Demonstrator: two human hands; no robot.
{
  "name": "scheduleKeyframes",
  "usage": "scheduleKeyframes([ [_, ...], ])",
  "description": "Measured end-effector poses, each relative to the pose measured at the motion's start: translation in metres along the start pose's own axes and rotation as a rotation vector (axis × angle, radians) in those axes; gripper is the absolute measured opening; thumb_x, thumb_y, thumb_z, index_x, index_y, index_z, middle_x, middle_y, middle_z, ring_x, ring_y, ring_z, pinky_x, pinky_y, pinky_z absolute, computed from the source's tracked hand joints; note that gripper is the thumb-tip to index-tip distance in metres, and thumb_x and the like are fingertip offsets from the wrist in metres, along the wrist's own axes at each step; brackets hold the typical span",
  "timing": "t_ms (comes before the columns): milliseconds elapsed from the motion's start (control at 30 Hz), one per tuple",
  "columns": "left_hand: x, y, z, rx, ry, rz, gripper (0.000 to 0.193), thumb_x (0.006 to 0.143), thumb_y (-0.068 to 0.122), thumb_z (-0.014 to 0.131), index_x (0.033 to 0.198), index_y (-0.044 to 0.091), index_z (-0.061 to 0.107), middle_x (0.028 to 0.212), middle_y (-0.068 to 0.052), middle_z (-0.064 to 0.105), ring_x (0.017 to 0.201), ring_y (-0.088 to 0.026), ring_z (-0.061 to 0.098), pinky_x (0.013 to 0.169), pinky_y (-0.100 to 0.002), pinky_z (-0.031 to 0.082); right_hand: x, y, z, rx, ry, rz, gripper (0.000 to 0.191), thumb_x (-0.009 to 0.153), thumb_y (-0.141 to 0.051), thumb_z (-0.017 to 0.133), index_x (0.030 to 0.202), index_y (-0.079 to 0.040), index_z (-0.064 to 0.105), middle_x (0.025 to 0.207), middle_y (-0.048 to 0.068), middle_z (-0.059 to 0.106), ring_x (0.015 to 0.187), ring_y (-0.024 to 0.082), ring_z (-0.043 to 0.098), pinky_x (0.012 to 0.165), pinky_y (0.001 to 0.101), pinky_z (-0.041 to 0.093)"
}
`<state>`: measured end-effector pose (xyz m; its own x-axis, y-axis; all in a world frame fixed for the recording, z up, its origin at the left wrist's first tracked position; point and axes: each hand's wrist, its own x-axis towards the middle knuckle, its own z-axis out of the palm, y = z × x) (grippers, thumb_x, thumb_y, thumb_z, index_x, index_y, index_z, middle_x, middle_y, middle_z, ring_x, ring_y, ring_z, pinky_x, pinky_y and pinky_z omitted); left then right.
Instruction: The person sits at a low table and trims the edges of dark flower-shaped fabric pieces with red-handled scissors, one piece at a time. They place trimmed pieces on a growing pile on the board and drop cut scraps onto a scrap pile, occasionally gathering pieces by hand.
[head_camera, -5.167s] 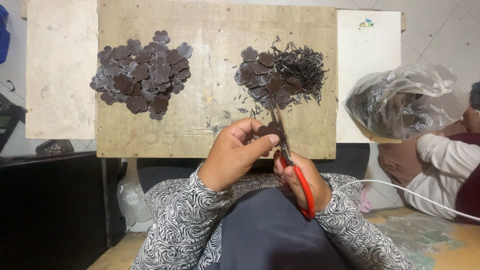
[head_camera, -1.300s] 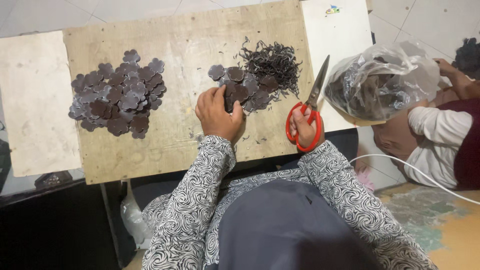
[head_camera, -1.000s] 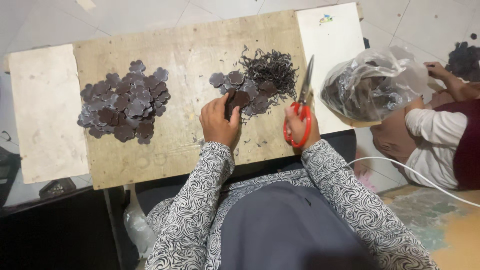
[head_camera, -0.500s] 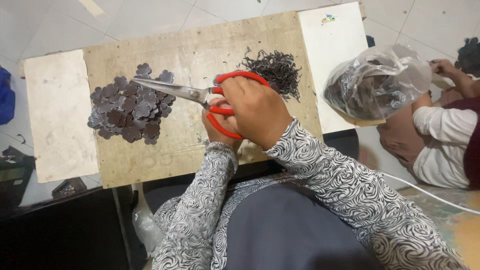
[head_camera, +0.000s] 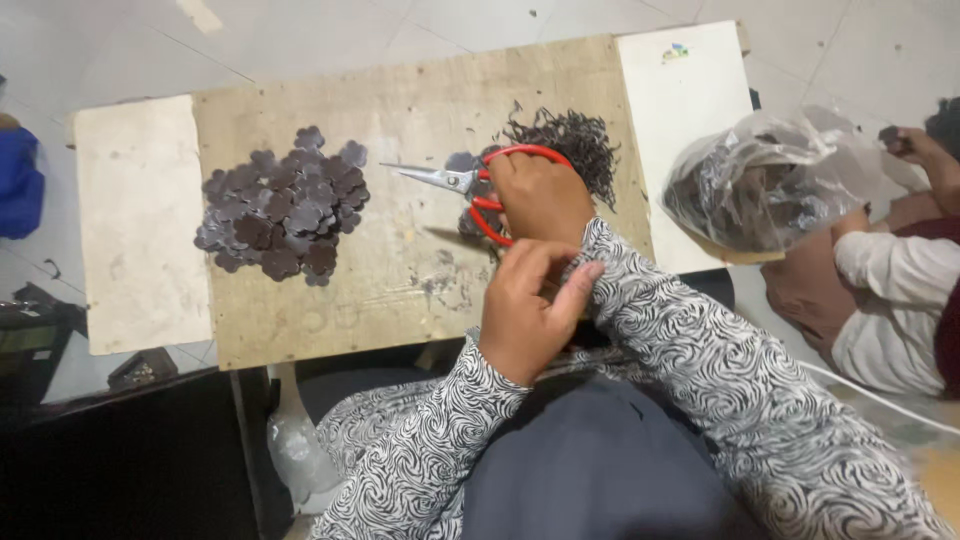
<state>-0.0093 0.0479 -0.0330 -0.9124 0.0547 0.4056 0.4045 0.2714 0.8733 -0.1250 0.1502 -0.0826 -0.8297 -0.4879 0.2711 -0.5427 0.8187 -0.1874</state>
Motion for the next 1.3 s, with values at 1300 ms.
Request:
scheduleKeyframes([
  [1300, -0.012, -0.033, -0.024, 0.033, 0.08, -0.049, 0.007, 0.092, 0.008, 0.076, 0.097, 0.005, 0.073, 0.079, -0.004, 0.065, 0.064, -0.015, 0.062, 0.059, -0.03, 0.049, -0.034, -0.003, -0.012, 0.241, 0.047, 0.293, 0.041, 0.076, -0.02, 0.084, 0.108, -0.005, 0.066, 0.094, 0.014, 0.071, 0.085, 0.034, 0.07, 0.071, 0.0436, 0.055],
])
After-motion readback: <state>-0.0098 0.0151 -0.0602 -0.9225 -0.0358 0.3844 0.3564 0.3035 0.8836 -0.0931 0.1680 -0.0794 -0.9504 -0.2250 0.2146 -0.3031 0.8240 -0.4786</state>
